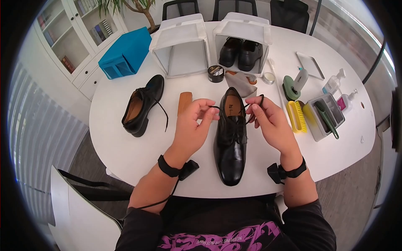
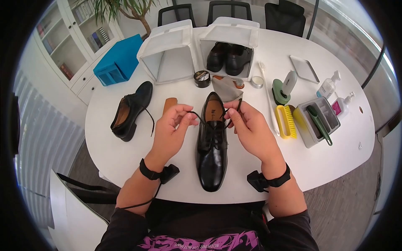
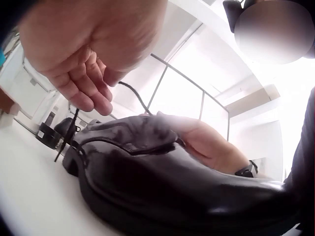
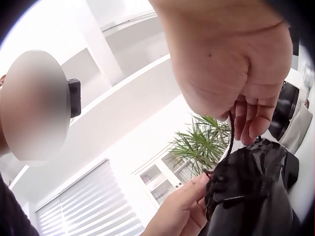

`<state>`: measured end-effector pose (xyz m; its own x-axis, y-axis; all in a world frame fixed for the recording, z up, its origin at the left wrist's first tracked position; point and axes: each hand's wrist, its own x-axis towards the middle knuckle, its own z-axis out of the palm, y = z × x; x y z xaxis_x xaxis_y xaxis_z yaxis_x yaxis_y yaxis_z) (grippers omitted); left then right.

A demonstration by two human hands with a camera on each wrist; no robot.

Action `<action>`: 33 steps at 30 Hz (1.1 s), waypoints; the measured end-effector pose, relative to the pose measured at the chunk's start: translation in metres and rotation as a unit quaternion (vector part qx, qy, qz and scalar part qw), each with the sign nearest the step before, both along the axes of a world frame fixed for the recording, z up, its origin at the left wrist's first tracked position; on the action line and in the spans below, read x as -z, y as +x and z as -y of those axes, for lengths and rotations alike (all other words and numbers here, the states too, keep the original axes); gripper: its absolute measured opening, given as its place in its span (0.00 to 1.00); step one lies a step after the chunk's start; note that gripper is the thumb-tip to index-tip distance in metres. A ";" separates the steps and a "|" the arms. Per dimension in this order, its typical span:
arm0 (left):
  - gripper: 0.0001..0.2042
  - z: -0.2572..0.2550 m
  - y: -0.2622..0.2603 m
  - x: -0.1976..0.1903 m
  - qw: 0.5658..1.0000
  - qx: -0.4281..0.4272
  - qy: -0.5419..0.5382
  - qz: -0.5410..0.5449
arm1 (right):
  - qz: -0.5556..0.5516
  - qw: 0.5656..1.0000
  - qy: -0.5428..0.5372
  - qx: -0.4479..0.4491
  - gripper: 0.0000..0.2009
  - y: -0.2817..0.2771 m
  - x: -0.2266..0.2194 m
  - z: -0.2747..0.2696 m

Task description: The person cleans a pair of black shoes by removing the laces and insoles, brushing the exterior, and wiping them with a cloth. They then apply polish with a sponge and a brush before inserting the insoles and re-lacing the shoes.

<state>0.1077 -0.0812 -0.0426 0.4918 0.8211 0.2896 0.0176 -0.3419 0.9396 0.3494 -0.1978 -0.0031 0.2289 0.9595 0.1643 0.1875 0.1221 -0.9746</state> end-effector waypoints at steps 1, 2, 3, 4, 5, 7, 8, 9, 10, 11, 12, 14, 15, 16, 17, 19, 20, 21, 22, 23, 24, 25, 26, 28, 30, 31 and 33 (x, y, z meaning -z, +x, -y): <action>0.17 0.002 0.005 0.003 0.998 0.029 -0.007 0.061 | 0.000 1.000 -0.001 0.000 0.13 -0.002 0.002 -0.001; 0.17 0.007 0.010 0.003 0.998 0.029 -0.008 0.061 | 0.000 1.000 0.022 -0.003 0.13 -0.004 0.004 -0.002; 0.19 0.013 0.015 0.001 0.993 0.042 -0.018 0.107 | 0.000 0.999 0.046 -0.004 0.13 -0.006 0.006 -0.003; 0.21 0.017 0.018 -0.002 0.986 0.055 -0.027 0.154 | 0.001 0.999 0.046 -0.003 0.13 -0.008 0.004 -0.002; 0.21 0.018 0.018 -0.004 0.986 0.056 -0.027 0.154 | 0.035 0.999 0.039 -0.007 0.13 -0.009 0.002 0.001; 0.23 0.019 0.016 -0.008 0.981 0.085 -0.085 0.155 | 0.069 0.997 0.032 -0.011 0.14 -0.010 0.002 0.003; 0.23 0.019 0.015 -0.008 0.981 0.085 -0.084 0.155 | 0.122 0.992 0.036 -0.017 0.14 -0.008 0.004 0.002; 0.23 0.018 0.015 -0.008 0.978 0.091 -0.103 0.154 | 0.175 0.983 0.040 -0.023 0.15 -0.008 0.005 0.002; 0.23 0.019 0.015 -0.008 0.976 0.096 -0.122 0.154 | 0.175 0.984 0.040 -0.023 0.15 -0.009 0.002 0.003; 0.23 0.019 0.015 -0.007 0.976 0.096 -0.123 0.153 | 0.218 0.973 0.067 -0.030 0.15 -0.010 -0.005 0.006; 0.22 0.019 0.016 -0.004 0.979 0.095 -0.105 0.148 | 0.261 0.960 0.094 -0.038 0.15 -0.012 -0.009 0.007; 0.22 0.019 0.018 -0.003 0.982 0.094 -0.086 0.142 | 0.270 0.955 0.115 -0.040 0.14 -0.015 -0.007 0.010; 0.21 0.021 0.020 -0.004 0.985 0.090 -0.058 0.135 | 0.279 0.950 0.135 -0.041 0.13 -0.016 -0.006 0.011; 0.20 0.022 0.020 -0.005 0.988 0.086 -0.032 0.126 | 0.278 0.950 0.134 -0.041 0.13 -0.014 -0.004 0.010; 0.20 0.023 0.020 -0.007 0.988 0.086 -0.033 0.125 | 0.291 0.944 0.152 -0.035 0.13 -0.011 -0.003 0.009; 0.21 0.024 0.020 -0.011 0.988 0.096 -0.021 0.118 | 0.304 0.937 0.168 -0.029 0.12 -0.009 -0.004 0.011; 0.21 0.025 0.020 -0.011 0.988 0.096 -0.021 0.117 | 0.300 0.942 0.150 -0.016 0.10 -0.010 -0.010 0.013; 0.22 0.024 0.019 -0.011 0.989 0.105 -0.004 0.101 | 0.295 0.946 0.132 -0.002 0.09 -0.011 -0.015 0.015; 0.22 0.024 0.019 -0.012 0.990 0.113 0.014 0.084 | 0.295 0.946 0.133 -0.002 0.09 -0.013 -0.018 0.017; 0.22 0.024 0.019 -0.013 0.990 0.113 0.015 0.084 | 0.304 0.945 0.124 -0.012 0.07 -0.016 -0.020 0.018; 0.26 0.025 0.020 -0.014 0.988 0.133 0.022 0.079 | 0.313 0.943 0.114 -0.022 0.06 -0.017 -0.021 0.019; 0.29 0.026 0.021 -0.016 0.985 0.152 0.029 0.074 | 0.312 0.943 0.114 -0.021 0.06 -0.017 -0.018 0.019; 0.29 0.028 0.021 -0.018 0.985 0.153 0.028 0.073 | 0.312 0.939 0.137 -0.038 0.06 -0.017 -0.012 0.018; 0.38 0.031 0.021 -0.022 0.978 0.175 0.103 0.037 | 0.311 0.935 0.160 -0.054 0.06 -0.017 -0.008 0.017; 0.40 0.033 0.021 -0.022 0.974 0.185 0.126 0.023 | 0.304 0.936 0.173 -0.038 0.06 -0.018 -0.006 0.017; 0.43 0.034 0.021 -0.023 0.970 0.196 0.147 0.009 | 0.303 0.936 0.174 -0.038 0.06 -0.019 -0.007 0.017; 0.41 0.034 0.022 -0.025 0.969 0.191 0.150 -0.032 | 0.261 0.949 0.174 -0.029 0.05 -0.020 -0.008 0.018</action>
<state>0.1296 -0.1155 -0.0179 0.7688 0.4584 0.4460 -0.1097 -0.5924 0.7981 0.3299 -0.2159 0.0052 -0.0225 0.8352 0.5496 0.6167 0.4443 -0.6499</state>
